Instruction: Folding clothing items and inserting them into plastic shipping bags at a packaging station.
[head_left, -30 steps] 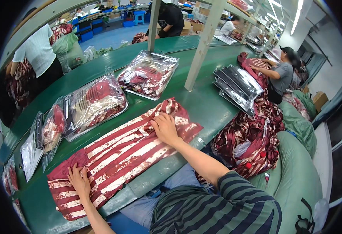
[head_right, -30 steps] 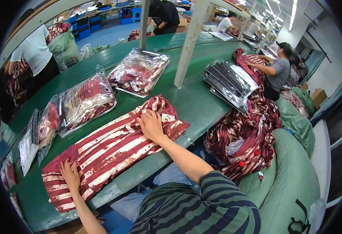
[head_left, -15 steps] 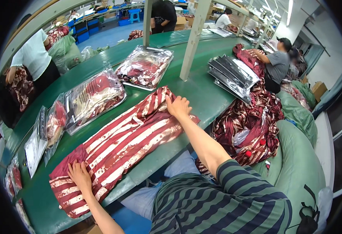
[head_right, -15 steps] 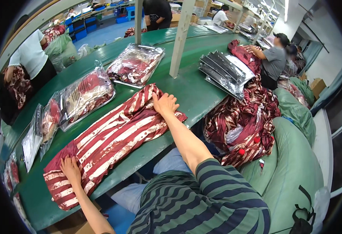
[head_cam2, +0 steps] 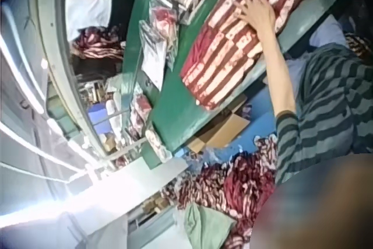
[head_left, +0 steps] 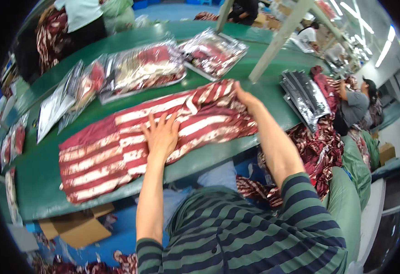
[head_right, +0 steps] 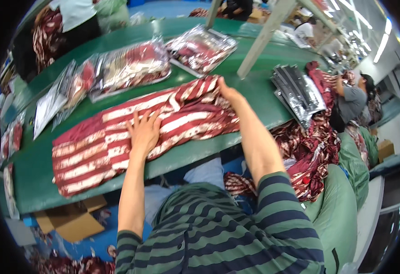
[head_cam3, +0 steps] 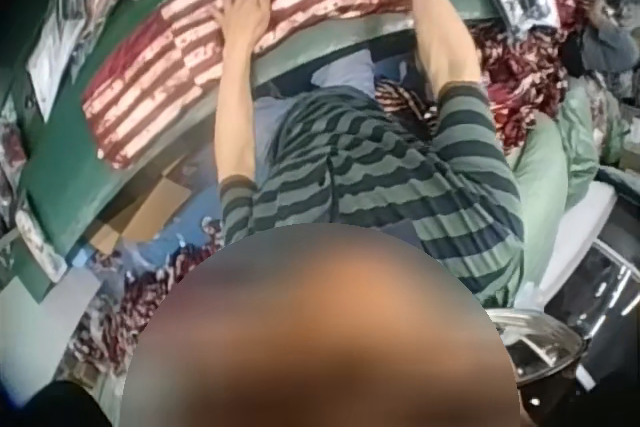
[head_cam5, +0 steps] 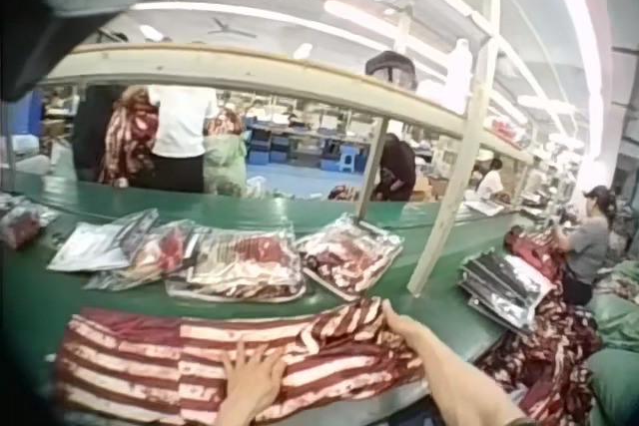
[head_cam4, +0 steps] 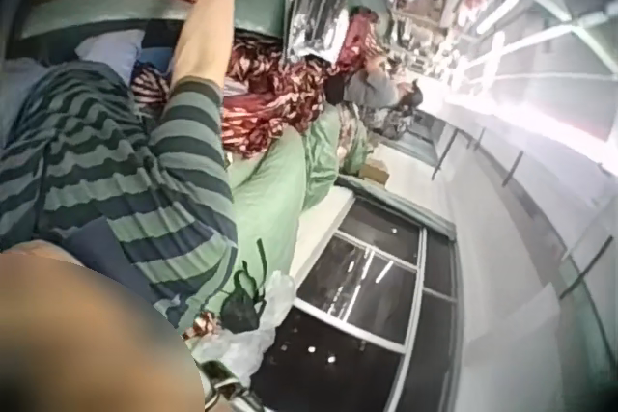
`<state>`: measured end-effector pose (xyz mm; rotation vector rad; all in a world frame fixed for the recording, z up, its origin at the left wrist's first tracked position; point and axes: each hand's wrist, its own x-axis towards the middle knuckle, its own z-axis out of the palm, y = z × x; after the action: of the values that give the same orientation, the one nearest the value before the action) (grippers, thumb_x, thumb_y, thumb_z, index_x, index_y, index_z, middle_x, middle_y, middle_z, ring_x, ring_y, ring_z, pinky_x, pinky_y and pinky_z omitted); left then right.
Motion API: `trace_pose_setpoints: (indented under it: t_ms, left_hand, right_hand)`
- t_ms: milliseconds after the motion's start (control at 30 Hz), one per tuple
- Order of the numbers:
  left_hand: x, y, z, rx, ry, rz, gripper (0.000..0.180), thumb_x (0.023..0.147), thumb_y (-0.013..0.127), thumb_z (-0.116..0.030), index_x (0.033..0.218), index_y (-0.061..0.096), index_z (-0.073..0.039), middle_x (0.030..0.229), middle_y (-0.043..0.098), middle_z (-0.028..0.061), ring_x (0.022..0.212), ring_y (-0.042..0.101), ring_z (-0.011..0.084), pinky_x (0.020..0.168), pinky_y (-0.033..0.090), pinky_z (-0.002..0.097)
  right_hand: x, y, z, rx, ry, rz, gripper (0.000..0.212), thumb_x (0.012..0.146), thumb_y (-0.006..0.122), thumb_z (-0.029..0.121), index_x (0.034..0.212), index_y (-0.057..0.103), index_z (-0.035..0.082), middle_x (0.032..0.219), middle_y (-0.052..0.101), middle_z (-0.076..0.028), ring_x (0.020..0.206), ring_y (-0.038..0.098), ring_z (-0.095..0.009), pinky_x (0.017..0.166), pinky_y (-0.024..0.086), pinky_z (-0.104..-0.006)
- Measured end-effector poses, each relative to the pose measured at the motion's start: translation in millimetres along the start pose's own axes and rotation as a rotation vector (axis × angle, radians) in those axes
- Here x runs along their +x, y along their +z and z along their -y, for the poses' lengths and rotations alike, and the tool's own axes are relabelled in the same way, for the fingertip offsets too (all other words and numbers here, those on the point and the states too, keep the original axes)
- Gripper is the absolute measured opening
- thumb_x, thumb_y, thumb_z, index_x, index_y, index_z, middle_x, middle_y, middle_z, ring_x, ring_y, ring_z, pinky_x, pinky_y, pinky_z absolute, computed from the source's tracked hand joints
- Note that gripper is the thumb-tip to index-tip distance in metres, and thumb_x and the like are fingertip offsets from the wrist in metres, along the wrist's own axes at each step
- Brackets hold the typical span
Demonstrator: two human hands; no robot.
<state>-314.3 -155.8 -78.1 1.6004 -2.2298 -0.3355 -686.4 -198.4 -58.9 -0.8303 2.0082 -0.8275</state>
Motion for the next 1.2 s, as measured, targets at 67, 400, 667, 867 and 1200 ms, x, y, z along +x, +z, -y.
trace_pose_setpoints:
  t_ms: [67, 400, 667, 867, 1200]
  left_hand:
    - [-2, 11, 0, -0.049, 0.029, -0.057, 0.05, 0.105, 0.036, -0.047, 0.145, 0.055, -0.025, 0.149, 0.053, 0.0062, 0.148, 0.027, 0.0429, 0.118, 0.013, 0.0694]
    - [-1, 23, 4, -0.182, 0.031, -0.118, 0.051, 0.105, 0.034, -0.049, 0.14, 0.061, -0.025, 0.14, 0.06, 0.0065, 0.146, 0.033, 0.0412, 0.121, 0.012, 0.065]
    - [-7, -16, 15, -0.626, 0.156, -0.264, 0.042, 0.099, 0.058, -0.031, 0.135, 0.06, -0.009, 0.136, 0.061, 0.0124, 0.127, 0.055, 0.0366, 0.108, 0.043, 0.0451]
    - [-89, -168, 190, -0.146, -0.436, -0.623, 0.066, 0.087, 0.073, -0.039, 0.132, 0.058, 0.007, 0.134, 0.062, 0.0235, 0.114, 0.063, 0.039, 0.097, 0.051, 0.0425]
    - [-141, -197, 326, -0.839, -0.815, -0.016, 0.056, 0.094, 0.071, -0.034, 0.123, 0.06, 0.012, 0.106, 0.071, 0.0203, 0.079, 0.069, 0.0183, 0.068, 0.057, 0.0262]
  right_hand:
    - [-1, -7, 4, 0.055, 0.039, 0.116, 0.095, 0.09, 0.037, 0.084, 0.145, 0.053, 0.008, 0.145, 0.055, -0.019, 0.13, 0.055, -0.036, 0.107, 0.045, -0.0504]
    - [1, -32, 21, -0.225, 0.444, 0.313, 0.102, 0.084, 0.033, 0.091, 0.147, 0.049, 0.012, 0.143, 0.057, -0.017, 0.122, 0.061, -0.04, 0.102, 0.047, -0.0546]
    - [33, -2, 30, -1.0, -0.239, -0.258, 0.08, 0.096, 0.046, 0.066, 0.144, 0.049, 0.002, 0.138, 0.057, -0.019, 0.12, 0.056, -0.045, 0.098, 0.045, -0.0611]
    - [-145, 115, 81, -0.804, -1.344, -0.206, 0.042, 0.097, 0.055, 0.014, 0.137, 0.056, 0.003, 0.142, 0.051, -0.024, 0.121, 0.053, -0.043, 0.103, 0.044, -0.051]
    - [-191, 274, 54, -0.827, -1.083, 0.469, 0.058, 0.094, 0.046, 0.012, 0.152, 0.036, 0.008, 0.158, 0.028, -0.027, 0.134, 0.035, -0.054, 0.105, 0.04, -0.0627]
